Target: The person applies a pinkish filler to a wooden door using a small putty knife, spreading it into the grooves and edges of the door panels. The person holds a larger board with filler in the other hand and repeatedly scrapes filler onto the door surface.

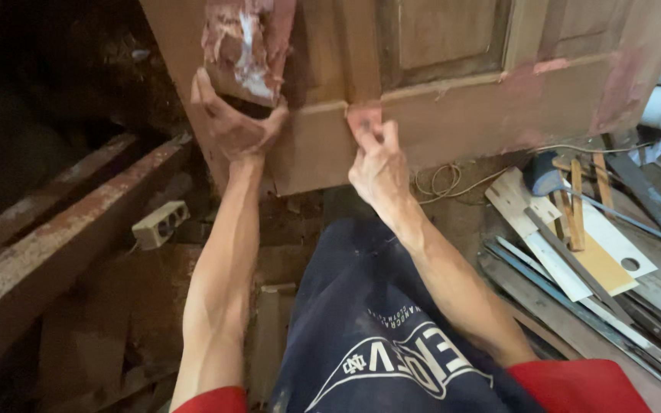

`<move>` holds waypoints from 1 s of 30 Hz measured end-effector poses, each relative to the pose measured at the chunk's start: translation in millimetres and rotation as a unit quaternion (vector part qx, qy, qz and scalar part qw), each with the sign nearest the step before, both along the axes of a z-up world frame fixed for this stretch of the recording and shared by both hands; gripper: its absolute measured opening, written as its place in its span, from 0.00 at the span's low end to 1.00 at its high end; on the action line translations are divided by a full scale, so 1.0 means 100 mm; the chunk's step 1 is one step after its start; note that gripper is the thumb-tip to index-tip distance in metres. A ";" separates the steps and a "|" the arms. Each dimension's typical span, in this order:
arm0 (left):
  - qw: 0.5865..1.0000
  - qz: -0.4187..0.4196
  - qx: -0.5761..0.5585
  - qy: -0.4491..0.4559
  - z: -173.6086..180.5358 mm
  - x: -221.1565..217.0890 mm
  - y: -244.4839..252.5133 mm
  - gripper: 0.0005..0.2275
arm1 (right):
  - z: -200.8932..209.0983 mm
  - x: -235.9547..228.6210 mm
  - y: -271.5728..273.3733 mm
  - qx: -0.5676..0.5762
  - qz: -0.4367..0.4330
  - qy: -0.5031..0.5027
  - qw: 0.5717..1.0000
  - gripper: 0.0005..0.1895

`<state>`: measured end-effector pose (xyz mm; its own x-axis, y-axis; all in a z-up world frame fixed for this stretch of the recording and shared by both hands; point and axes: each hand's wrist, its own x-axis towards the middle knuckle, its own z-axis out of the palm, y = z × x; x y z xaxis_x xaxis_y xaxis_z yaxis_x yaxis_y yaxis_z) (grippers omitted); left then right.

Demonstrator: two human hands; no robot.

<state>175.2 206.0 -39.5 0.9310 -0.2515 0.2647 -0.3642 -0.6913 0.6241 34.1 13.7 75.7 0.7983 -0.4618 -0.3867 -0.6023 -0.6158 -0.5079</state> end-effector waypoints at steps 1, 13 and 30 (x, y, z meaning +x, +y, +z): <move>1.000 0.007 -0.001 0.014 0.02 -0.01 0.01 0.56 | 0.02 -0.01 0.01 0.005 0.005 0.037 0.999 0.18; 0.999 0.013 0.026 0.041 0.04 -0.01 -0.01 0.58 | 0.08 0.01 -0.10 -0.012 -0.024 -0.004 1.000 0.20; 0.996 0.029 -0.024 0.080 0.16 0.00 -0.05 0.57 | 0.14 -0.38 -0.11 0.054 -0.086 -0.074 0.992 0.13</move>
